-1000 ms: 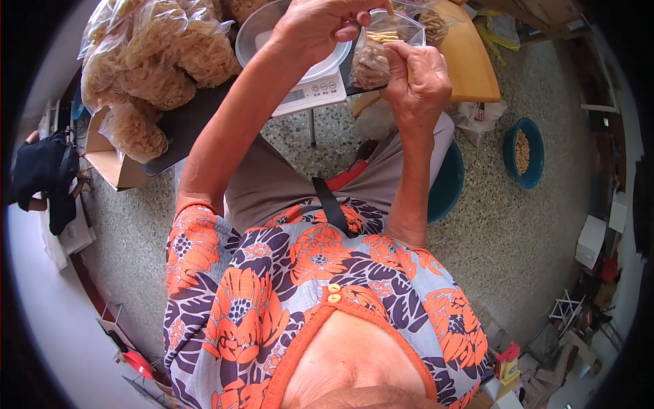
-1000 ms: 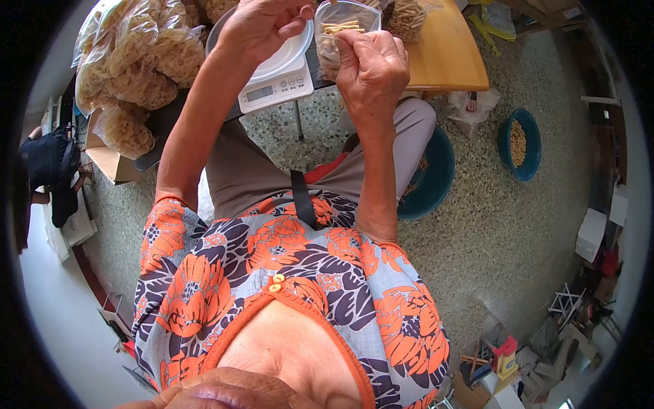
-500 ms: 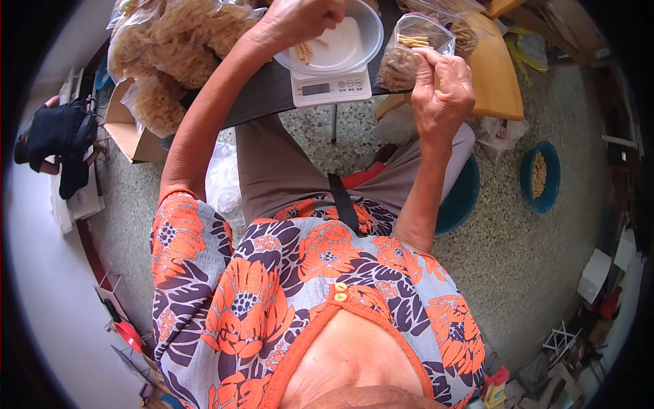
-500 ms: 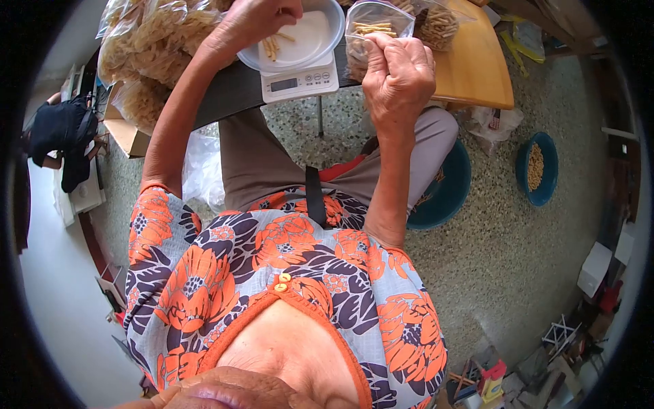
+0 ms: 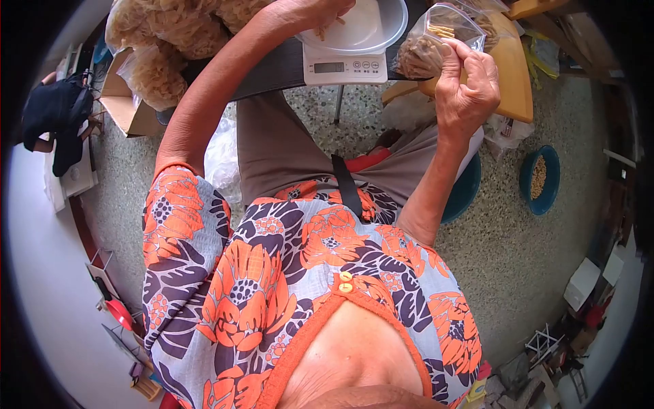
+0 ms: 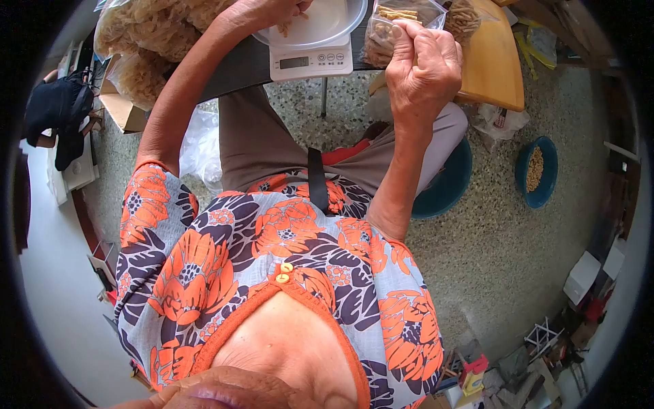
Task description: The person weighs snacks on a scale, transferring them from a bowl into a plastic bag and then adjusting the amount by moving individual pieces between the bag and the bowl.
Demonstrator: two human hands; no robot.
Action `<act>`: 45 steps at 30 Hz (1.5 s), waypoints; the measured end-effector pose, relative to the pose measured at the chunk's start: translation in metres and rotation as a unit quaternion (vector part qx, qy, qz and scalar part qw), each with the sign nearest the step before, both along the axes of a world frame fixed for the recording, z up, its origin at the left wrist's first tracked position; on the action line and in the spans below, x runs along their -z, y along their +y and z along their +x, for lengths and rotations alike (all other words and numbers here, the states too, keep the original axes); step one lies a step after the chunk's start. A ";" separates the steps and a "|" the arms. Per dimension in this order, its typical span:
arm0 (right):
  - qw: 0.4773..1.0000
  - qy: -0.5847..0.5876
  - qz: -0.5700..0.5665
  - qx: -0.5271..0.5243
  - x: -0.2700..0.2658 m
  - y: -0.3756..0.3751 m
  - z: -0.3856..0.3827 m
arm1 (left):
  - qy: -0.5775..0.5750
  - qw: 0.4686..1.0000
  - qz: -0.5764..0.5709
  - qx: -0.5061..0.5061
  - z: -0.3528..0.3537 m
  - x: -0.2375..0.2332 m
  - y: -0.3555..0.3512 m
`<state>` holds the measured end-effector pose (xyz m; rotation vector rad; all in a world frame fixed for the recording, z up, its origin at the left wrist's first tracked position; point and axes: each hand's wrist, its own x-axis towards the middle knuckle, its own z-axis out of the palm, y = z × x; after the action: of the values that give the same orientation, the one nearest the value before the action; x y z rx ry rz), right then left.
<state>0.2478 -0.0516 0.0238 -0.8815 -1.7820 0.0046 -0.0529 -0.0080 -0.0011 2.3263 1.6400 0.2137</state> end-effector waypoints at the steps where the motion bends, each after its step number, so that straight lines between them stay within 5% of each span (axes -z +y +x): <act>1: 1.000 0.003 -0.001 -0.002 0.000 0.000 0.000 | -0.001 1.000 0.000 -0.001 0.000 0.002 0.001; 4: 1.000 0.007 -0.002 -0.004 0.001 0.001 -0.002 | 0.031 0.999 0.022 0.009 0.001 -0.005 -0.005; 7: 1.000 -0.001 0.005 0.006 -0.001 0.000 -0.002 | 0.102 0.973 0.171 0.114 0.012 -0.036 -0.020; 9: 1.000 -0.010 0.013 0.020 -0.001 0.000 -0.001 | 0.005 0.997 0.024 -0.068 0.018 -0.034 -0.016; 10: 1.000 -0.004 0.009 0.014 -0.001 0.001 -0.001 | -0.194 0.977 0.078 -0.031 0.018 -0.034 -0.023; 11: 1.000 0.003 0.005 0.008 -0.001 0.001 -0.002 | -0.192 0.978 0.084 -0.025 0.018 -0.038 -0.023; 12: 1.000 0.004 0.002 0.010 -0.001 0.001 -0.003 | -0.462 0.882 -0.076 -0.056 0.018 -0.042 -0.022; 13: 1.000 0.007 0.007 0.014 -0.001 0.001 -0.004 | -0.681 0.691 -0.230 -0.082 0.020 -0.045 -0.022; 18: 1.000 0.007 -0.001 0.009 0.003 0.005 -0.006 | -0.760 0.594 -0.220 -0.143 0.062 -0.064 -0.040; 23: 1.000 0.014 -0.017 0.008 0.003 0.003 -0.007 | -0.738 0.635 -0.200 -0.106 0.084 -0.062 -0.029; 25: 1.000 0.017 -0.022 0.008 0.003 0.002 -0.007 | -0.657 0.751 -0.046 -0.043 0.096 -0.059 -0.023; 27: 0.999 0.019 -0.029 0.005 0.004 0.003 -0.006 | -0.623 0.781 0.023 -0.035 0.104 -0.058 -0.016; 29: 1.000 0.016 -0.006 0.007 0.005 0.004 -0.005 | -0.470 0.870 0.121 -0.081 0.098 -0.080 -0.019; 33: 1.000 0.018 -0.001 0.004 0.007 0.003 -0.006 | -0.196 0.963 0.184 -0.035 0.054 -0.099 -0.026; 35: 1.000 0.025 0.000 0.002 0.007 0.003 -0.006 | -0.128 0.970 0.206 -0.018 0.035 -0.090 -0.033; 37: 1.000 0.024 -0.004 -0.002 0.008 0.004 -0.006 | 0.043 0.996 0.078 -0.018 0.019 -0.074 -0.030; 45: 1.000 0.012 -0.016 0.007 0.005 0.002 -0.004 | 0.173 0.984 0.020 0.033 0.003 -0.031 -0.015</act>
<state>0.2438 -0.0494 0.0192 -0.9146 -1.7569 0.0352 -0.0494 -0.0233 0.0297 2.5565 1.7158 -0.1836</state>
